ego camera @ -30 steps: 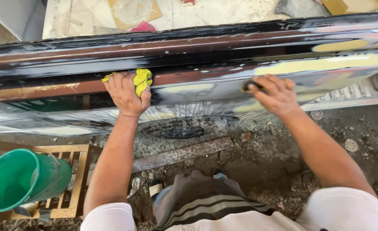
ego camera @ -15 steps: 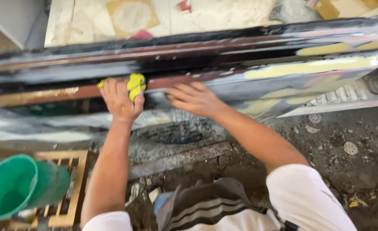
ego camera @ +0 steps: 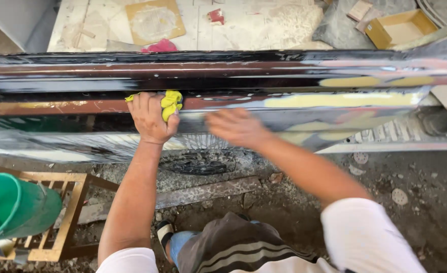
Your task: The person wets a sanding block in a bucket and then sands the surface of a car door and a long metal trim piece. They alternate between sanding with the block and wiping the surfaces with a yellow cloth.
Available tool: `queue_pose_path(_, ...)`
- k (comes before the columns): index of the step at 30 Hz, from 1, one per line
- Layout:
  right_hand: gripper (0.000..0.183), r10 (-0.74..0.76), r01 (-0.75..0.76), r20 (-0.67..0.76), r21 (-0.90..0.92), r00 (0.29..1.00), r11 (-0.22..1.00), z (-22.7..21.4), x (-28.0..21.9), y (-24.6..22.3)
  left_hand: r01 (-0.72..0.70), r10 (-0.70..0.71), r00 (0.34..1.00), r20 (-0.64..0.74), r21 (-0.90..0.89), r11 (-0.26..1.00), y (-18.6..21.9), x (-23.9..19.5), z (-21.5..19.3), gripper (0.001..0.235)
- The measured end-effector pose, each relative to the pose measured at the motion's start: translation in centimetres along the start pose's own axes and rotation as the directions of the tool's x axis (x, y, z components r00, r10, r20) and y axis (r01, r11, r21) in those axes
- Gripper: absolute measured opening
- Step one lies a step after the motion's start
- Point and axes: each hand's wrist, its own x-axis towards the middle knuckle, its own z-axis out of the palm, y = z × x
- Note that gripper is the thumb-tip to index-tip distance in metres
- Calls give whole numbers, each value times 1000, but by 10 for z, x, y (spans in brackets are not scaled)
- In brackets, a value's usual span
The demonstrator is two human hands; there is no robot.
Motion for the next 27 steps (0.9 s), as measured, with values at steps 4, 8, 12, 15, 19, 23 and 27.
queue_pose_path(4, 18, -12, 46, -245, 132, 970, 990, -24, 54, -16, 29, -29, 1000, 2, 32, 999, 11, 9, -7, 43)
queue_pose_path(8, 51, 97, -99, 22, 136, 995, 986, -61, -36, 34, 83, -84, 996, 25, 32, 996, 16, 2, -4, 45)
queue_pose_path(12, 60, 346, -345, -21, 40, 938, 938, -49, -202, 75, 149, -149, 989, -8, 44, 988, 16, -3, 4, 45)
queue_pose_path(15, 49, 252, -270, -237, -45, 938, 962, -24, -223, 85, 145, -145, 989, -25, 36, 989, 16, -2, 9, 47)
queue_pose_path(19, 78, 325, -325, 393, -69, 860, 943, -30, -127, 55, 161, -159, 986, -49, 39, 986, 15, -3, 8, 48)
queue_pose_path(23, 45, 29, -34, 28, 190, 999, 981, -27, 28, 2, 148, -147, 989, -37, 43, 988, 15, 0, 6, 49)
queue_pose_path(27, 27, 11, 34, -195, 223, 981, 974, -20, 45, -9, 141, -141, 990, -6, 44, 989, 12, -5, 5, 44)
